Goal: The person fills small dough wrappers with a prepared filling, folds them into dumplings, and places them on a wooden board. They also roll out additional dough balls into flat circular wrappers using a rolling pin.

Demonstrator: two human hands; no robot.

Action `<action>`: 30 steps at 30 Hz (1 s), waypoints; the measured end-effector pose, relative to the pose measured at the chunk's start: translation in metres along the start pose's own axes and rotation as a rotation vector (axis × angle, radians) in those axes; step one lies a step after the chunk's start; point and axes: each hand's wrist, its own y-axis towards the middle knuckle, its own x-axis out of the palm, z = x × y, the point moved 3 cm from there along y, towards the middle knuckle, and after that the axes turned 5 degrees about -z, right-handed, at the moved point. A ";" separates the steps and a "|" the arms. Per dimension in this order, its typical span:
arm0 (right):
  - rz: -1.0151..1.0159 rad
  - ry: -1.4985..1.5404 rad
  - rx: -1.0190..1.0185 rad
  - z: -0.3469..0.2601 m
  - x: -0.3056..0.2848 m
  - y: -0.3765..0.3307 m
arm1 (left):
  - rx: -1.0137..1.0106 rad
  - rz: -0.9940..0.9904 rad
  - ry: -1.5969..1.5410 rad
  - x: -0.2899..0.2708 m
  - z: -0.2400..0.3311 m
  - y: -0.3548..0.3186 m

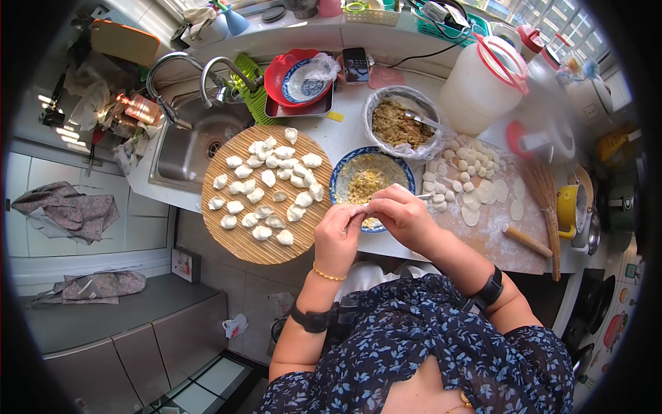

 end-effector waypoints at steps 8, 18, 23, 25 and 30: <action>0.021 0.218 0.189 -0.003 0.001 0.005 | -0.085 -0.049 -0.255 0.000 -0.013 -0.005; -0.261 0.472 0.355 0.005 0.035 0.002 | -0.546 0.013 -0.836 0.023 -0.041 -0.026; -0.217 0.549 0.395 0.003 0.072 0.006 | -0.513 0.107 -0.786 0.019 -0.045 -0.034; -0.161 0.404 0.318 -0.003 0.083 0.008 | -0.545 0.166 -0.754 0.015 -0.050 -0.040; -0.164 0.283 0.184 -0.011 0.109 0.010 | -0.525 0.322 -0.320 0.005 -0.068 -0.061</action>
